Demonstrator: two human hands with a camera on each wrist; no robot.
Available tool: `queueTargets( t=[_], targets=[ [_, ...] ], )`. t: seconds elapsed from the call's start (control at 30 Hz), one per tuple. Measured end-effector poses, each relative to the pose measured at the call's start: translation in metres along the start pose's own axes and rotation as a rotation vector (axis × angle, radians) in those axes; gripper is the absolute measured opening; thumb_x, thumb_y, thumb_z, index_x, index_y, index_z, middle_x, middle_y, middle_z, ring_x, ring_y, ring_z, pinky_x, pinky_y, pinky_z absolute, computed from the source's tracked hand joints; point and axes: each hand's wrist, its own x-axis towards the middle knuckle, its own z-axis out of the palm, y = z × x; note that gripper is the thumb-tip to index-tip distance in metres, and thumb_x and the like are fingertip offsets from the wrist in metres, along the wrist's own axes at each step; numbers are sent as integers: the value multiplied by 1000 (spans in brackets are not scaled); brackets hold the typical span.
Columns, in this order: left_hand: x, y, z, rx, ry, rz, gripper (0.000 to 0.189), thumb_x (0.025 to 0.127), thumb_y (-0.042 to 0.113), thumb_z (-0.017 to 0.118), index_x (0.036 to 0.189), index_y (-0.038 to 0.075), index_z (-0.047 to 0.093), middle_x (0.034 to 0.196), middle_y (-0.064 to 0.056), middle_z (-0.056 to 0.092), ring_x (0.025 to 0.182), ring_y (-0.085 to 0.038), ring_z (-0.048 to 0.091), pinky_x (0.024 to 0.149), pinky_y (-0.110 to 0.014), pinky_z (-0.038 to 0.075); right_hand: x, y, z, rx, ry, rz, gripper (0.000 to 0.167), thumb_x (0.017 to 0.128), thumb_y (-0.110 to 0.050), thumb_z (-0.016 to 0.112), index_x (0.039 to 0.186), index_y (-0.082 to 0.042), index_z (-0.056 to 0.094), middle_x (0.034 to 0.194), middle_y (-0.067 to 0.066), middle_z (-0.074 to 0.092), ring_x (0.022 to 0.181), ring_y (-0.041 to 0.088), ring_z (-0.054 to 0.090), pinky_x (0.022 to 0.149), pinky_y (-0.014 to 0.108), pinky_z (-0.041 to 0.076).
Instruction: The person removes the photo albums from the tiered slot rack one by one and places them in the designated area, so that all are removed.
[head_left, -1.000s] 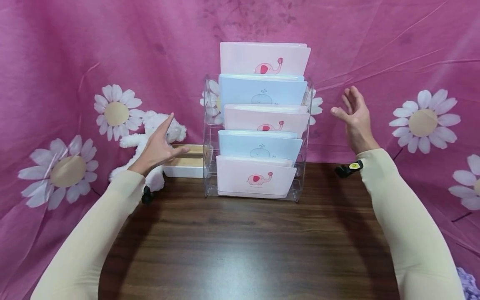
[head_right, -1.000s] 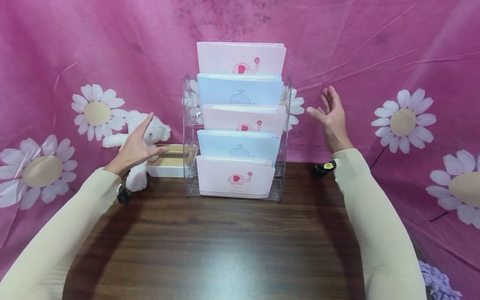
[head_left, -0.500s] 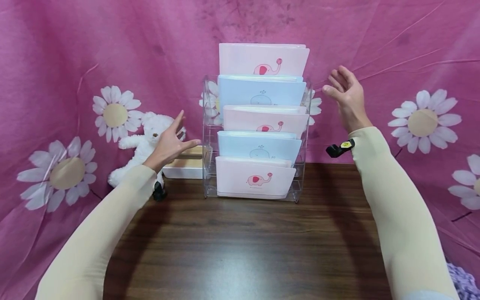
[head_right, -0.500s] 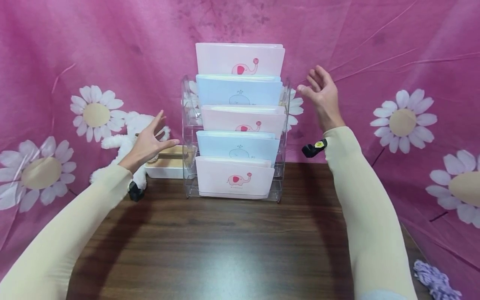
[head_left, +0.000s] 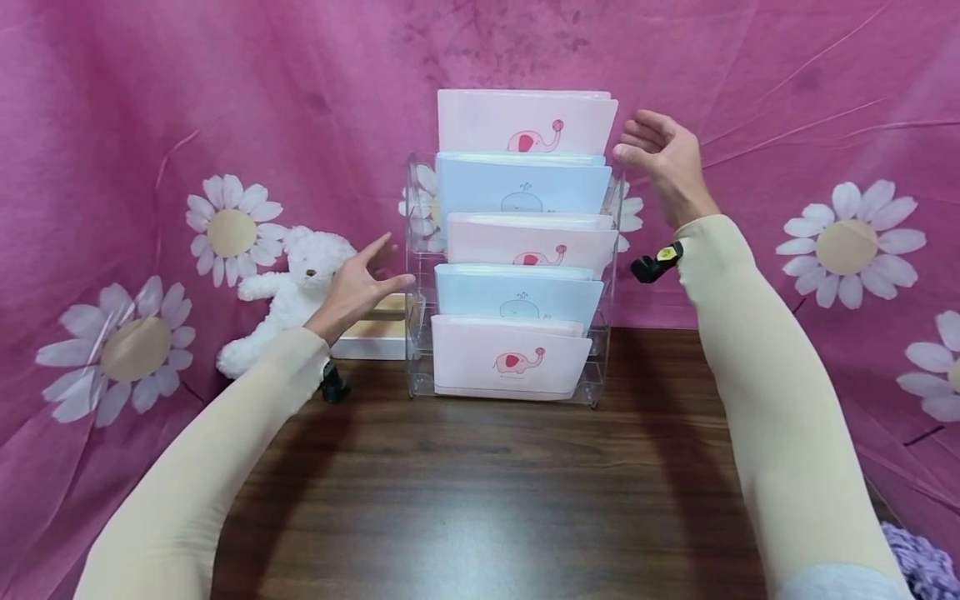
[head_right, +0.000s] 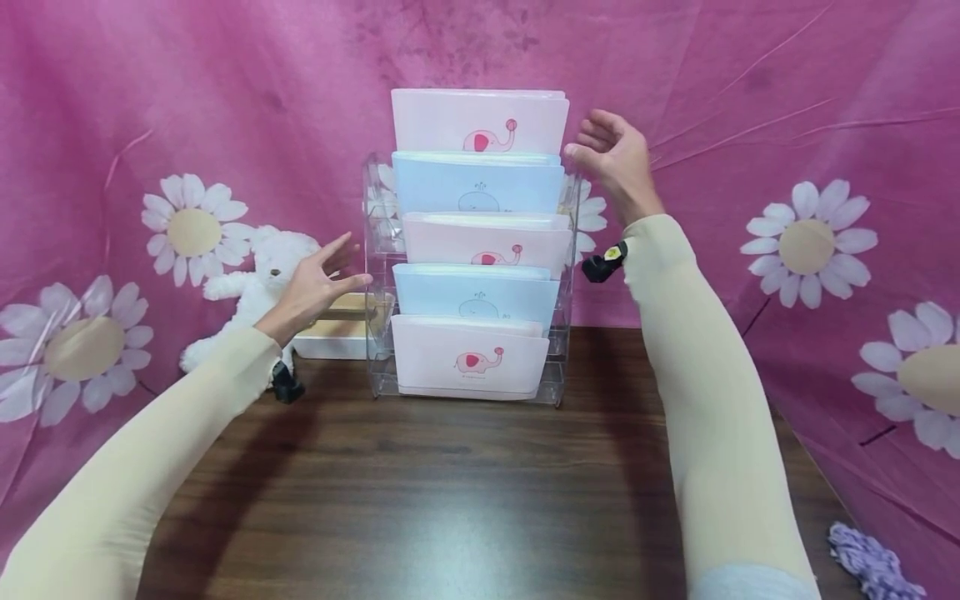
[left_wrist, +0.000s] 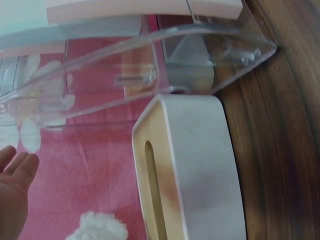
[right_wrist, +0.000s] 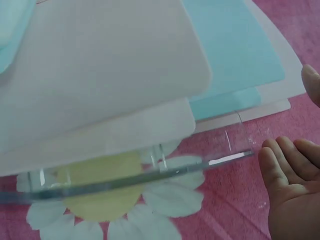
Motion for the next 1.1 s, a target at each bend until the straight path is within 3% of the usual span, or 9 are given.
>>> queueTargets(
  t=[0.27, 0.37, 0.57, 0.77, 0.87, 1.1],
  targets=[
    [2, 3, 12, -119, 10, -3, 85, 91, 24, 78, 160, 15, 30, 160, -12, 44, 145, -31, 47, 120, -41, 43, 13, -3, 16, -29, 3, 72, 72, 84, 1, 78, 149, -3, 47, 147, 14, 57, 131, 21, 59, 105, 18, 53],
    [2, 4, 15, -113, 16, -2, 83, 91, 26, 78, 159, 13, 33, 158, -13, 47, 145, -29, 49, 120, -42, 44, 17, -4, 18, -59, -5, 101, 70, 84, 0, 78, 148, -4, 49, 142, 12, 60, 125, 20, 60, 102, 18, 54],
    [3, 5, 18, -89, 24, -20, 77, 89, 31, 79, 155, 13, 42, 153, -13, 53, 142, -26, 52, 120, -40, 44, 25, -8, 23, -222, 3, 166, 65, 87, -7, 78, 147, -6, 52, 130, 3, 64, 115, 14, 61, 107, 22, 51],
    [6, 2, 20, -105, 42, -43, 72, 90, 26, 78, 152, 8, 46, 149, -16, 56, 139, -29, 55, 118, -39, 46, 30, -12, 26, -239, 4, 221, 51, 86, -6, 79, 134, -6, 61, 100, -5, 68, 90, 10, 65, 76, 17, 58],
    [5, 0, 21, -113, 56, -47, 67, 92, 22, 77, 150, 7, 48, 146, -18, 58, 136, -29, 58, 115, -39, 48, 32, -15, 28, -233, -12, 223, 44, 85, -3, 79, 126, -5, 63, 93, -5, 69, 83, 10, 65, 69, 16, 58],
    [4, 0, 25, -120, 95, -46, 57, 93, 14, 74, 146, 5, 54, 141, -19, 61, 132, -28, 61, 110, -37, 52, 34, -20, 30, -400, -98, 237, 52, 88, -8, 77, 138, -9, 60, 98, -10, 67, 92, 10, 63, 79, 18, 56]
  ],
)
